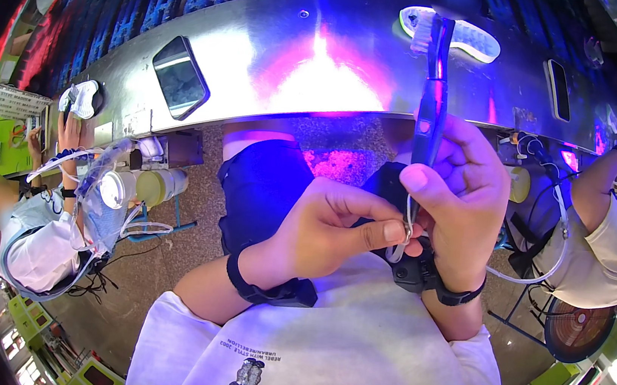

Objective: Applying adhesive or coating to shoe components on an assembly line.

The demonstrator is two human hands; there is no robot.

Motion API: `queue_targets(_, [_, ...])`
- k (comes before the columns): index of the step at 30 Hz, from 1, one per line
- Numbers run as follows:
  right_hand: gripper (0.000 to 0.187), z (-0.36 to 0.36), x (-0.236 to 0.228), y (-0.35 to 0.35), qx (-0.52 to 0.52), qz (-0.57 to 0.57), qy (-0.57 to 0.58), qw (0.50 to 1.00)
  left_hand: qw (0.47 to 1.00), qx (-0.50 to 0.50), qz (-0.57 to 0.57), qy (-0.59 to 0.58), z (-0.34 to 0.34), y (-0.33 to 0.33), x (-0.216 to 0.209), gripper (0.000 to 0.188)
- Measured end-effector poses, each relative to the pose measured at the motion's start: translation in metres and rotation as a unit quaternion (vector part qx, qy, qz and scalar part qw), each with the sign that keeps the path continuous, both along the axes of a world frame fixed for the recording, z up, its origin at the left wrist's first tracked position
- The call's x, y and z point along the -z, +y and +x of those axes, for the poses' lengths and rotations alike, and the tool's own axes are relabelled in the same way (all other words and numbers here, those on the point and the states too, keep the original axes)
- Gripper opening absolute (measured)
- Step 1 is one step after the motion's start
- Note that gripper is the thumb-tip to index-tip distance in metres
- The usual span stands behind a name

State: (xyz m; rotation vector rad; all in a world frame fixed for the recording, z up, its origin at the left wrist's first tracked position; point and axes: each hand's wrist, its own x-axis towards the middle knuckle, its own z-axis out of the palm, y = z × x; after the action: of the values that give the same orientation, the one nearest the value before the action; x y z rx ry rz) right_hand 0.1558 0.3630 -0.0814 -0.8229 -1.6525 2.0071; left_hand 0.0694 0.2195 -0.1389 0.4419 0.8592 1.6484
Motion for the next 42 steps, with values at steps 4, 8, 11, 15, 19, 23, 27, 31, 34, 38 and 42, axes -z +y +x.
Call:
queue_targets(4, [0.051,0.000,-0.001,0.000,0.002,-0.025,0.001,1.000,1.000,-0.005,0.018,0.021,0.000,-0.002,0.001,0.018])
queue_targets(8, [0.051,0.000,0.012,-0.002,-0.004,0.065,0.023,0.998,0.992,0.016,0.014,0.122,-0.003,0.000,0.008,0.019])
queue_targets(11, [0.051,0.003,0.004,0.003,-0.027,-0.007,0.013,1.000,0.998,-0.002,0.058,0.012,0.002,-0.002,0.005,0.021])
queue_targets(15, [0.048,0.007,0.007,0.006,-0.016,-0.065,0.032,0.997,0.997,0.015,0.065,-0.033,0.003,0.000,0.009,0.024])
queue_targets(19, [0.047,0.006,0.011,0.007,-0.020,-0.086,0.035,0.996,0.996,0.020,0.067,-0.060,0.005,-0.002,0.009,0.025])
queue_targets(23, [0.045,0.007,0.011,0.007,-0.034,-0.115,0.041,0.992,0.995,0.029,0.077,-0.054,0.004,-0.002,0.010,0.024])
queue_targets(27, [0.044,0.007,0.010,0.007,-0.042,-0.129,0.043,0.990,0.996,0.031,0.073,-0.045,0.002,-0.003,0.007,0.024])
queue_targets(31, [0.042,0.006,0.011,0.008,-0.031,-0.116,0.033,0.992,0.999,0.014,0.034,-0.017,0.003,-0.001,0.002,0.021])
queue_targets(34, [0.042,0.007,0.010,0.009,-0.032,-0.110,0.030,0.993,0.999,0.010,0.031,-0.035,0.003,0.000,0.002,0.021])
queue_targets(38, [0.044,0.004,0.011,0.008,-0.010,-0.069,0.019,0.997,0.995,0.021,0.072,-0.067,0.000,0.001,0.008,0.025])
queue_targets(42, [0.048,0.005,0.015,0.009,-0.026,-0.079,0.030,0.996,0.994,0.022,0.097,-0.052,-0.003,-0.002,0.008,0.028])
